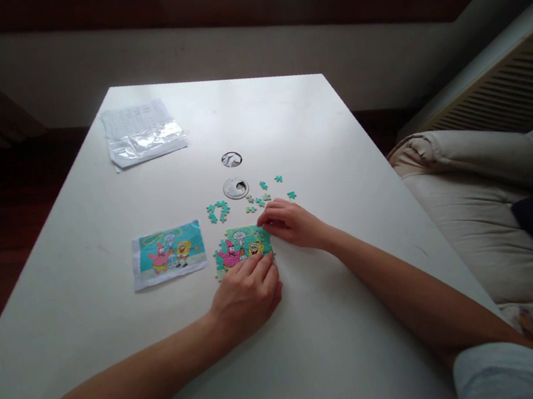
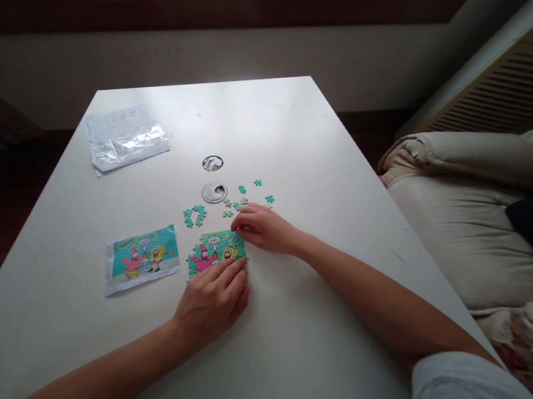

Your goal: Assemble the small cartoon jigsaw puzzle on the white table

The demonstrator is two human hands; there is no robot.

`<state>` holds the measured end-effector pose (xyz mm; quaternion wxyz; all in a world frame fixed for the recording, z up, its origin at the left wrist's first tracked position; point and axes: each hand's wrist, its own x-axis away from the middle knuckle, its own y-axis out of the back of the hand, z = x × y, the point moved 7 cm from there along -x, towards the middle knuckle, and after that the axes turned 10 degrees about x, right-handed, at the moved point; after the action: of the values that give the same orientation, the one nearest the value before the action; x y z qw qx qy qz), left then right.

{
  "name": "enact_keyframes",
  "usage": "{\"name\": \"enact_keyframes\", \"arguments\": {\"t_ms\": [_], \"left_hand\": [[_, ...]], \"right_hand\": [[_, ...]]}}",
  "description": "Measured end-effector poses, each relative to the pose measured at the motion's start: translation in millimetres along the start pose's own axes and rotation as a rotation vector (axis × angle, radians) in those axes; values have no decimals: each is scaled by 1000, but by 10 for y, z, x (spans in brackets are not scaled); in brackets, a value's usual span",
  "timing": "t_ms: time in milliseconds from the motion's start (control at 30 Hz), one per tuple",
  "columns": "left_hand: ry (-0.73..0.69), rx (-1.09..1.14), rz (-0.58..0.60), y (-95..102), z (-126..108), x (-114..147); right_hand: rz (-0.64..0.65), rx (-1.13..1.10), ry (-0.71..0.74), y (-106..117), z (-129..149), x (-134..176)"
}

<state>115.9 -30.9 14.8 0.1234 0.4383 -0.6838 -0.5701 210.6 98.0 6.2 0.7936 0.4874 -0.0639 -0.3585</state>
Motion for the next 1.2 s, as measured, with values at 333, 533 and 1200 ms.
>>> {"name": "enact_keyframes", "arguments": {"t_ms": [333, 533, 1200], "left_hand": [[-2, 9, -3, 3, -3, -5], [1, 11, -1, -1, 4, 2], [-1, -4, -17, -12, 9, 19]], "right_hand": [[98, 143, 72, -64, 97, 23], [92, 59, 22, -33, 48, 20], [-172, 259, -153, 216, -462, 29]]}}
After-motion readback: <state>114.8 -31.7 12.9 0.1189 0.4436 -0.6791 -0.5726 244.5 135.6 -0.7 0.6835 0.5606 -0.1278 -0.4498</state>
